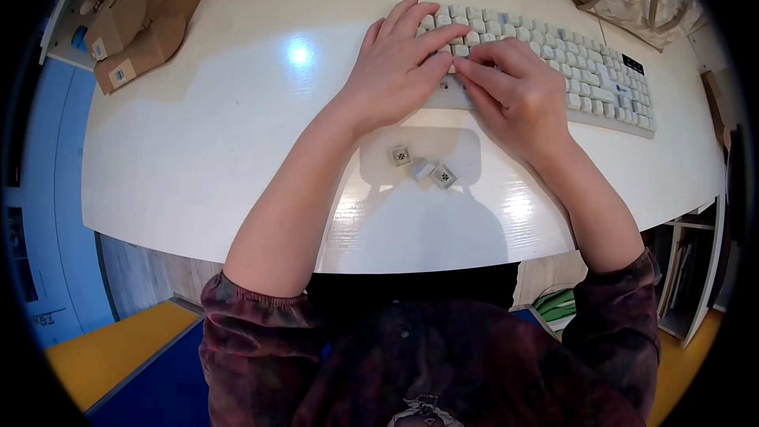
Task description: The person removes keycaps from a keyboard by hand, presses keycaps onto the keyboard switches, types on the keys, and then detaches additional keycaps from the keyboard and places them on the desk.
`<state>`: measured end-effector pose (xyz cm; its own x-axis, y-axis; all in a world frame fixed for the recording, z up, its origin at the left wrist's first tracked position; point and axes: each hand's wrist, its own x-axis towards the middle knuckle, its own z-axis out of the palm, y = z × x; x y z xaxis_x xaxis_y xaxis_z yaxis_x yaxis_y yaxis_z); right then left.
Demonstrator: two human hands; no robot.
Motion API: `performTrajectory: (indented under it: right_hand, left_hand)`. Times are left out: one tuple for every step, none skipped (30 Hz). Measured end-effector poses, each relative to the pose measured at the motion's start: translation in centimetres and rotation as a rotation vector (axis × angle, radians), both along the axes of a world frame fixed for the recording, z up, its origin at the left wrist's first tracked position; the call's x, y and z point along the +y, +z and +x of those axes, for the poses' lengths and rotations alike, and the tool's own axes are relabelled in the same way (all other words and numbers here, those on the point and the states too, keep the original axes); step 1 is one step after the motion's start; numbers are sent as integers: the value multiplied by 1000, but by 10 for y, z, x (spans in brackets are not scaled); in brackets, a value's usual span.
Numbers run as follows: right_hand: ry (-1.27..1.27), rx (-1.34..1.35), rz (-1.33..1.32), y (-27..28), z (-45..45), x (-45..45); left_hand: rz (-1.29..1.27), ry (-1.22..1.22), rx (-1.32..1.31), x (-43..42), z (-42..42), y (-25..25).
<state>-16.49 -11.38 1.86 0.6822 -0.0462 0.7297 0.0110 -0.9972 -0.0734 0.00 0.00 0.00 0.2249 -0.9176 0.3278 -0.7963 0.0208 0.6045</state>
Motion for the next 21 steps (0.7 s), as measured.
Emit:
performTrajectory:
  right_hand:
    - [-5, 0, -18, 1, 0, 1]
    - [-10, -7, -44, 5, 2, 1]
    - [-5, 27, -12, 5, -5, 6]
    - [1, 27, -11, 6, -5, 8]
    - [6, 24, -25, 7, -4, 6]
    - [2, 17, -49, 7, -2, 4]
    - [-7, 22, -65, 6, -2, 5]
    - [-16, 32, -82, 7, -3, 5]
    - [-26, 45, -94, 7, -4, 5]
    - [-23, 43, -102, 6, -4, 5]
    - [-22, 45, -107, 5, -4, 6]
    - [-21, 46, -113, 5, -5, 6]
    - [-22, 48, -115, 5, -5, 7]
    - [-23, 51, -115, 4, -6, 7]
    - [-22, 56, -114, 4, -6, 8]
    - [-24, 51, -118, 4, -6, 8]
    - [-26, 46, -123, 3, -6, 7]
    - [-27, 43, -126, 3, -5, 8]
    - [-27, 44, -133, 3, -6, 8]
    - [-27, 47, -137, 3, -6, 8]
    - [-26, 51, -142, 3, -6, 9]
  left_hand:
    - [-15, -2, 9, -1, 2, -1]
    - [-38, -5, 11, -4, 5, 0]
    - [6, 2, 35, 1, -3, -3]
    - [19, 9, 26, 4, -4, -1]
    - [16, 16, 13, 3, -5, 0]
    - [6, 15, 25, 2, -3, 3]
    - [11, 20, 25, 2, -3, 5]
    - [15, 25, 30, 1, -4, 6]
    - [25, 29, 37, 1, -5, 6]
    - [28, 33, 32, 1, -5, 6]
    - [34, 36, 29, 2, -6, 5]
    - [38, 38, 26, 2, -6, 5]
    - [38, 35, 29, 2, -6, 6]
    - [40, 31, 31, 3, -5, 6]
    - [42, 29, 36, 3, -5, 7]
    - [47, 35, 34, 3, -6, 7]
    - [52, 40, 31, 2, -6, 7]
    - [59, 47, 30, 2, -6, 7]
    - [50, 43, 21, 2, -6, 6]
    - [43, 39, 15, 2, -6, 5]
    - [35, 36, 9, 1, -5, 4]
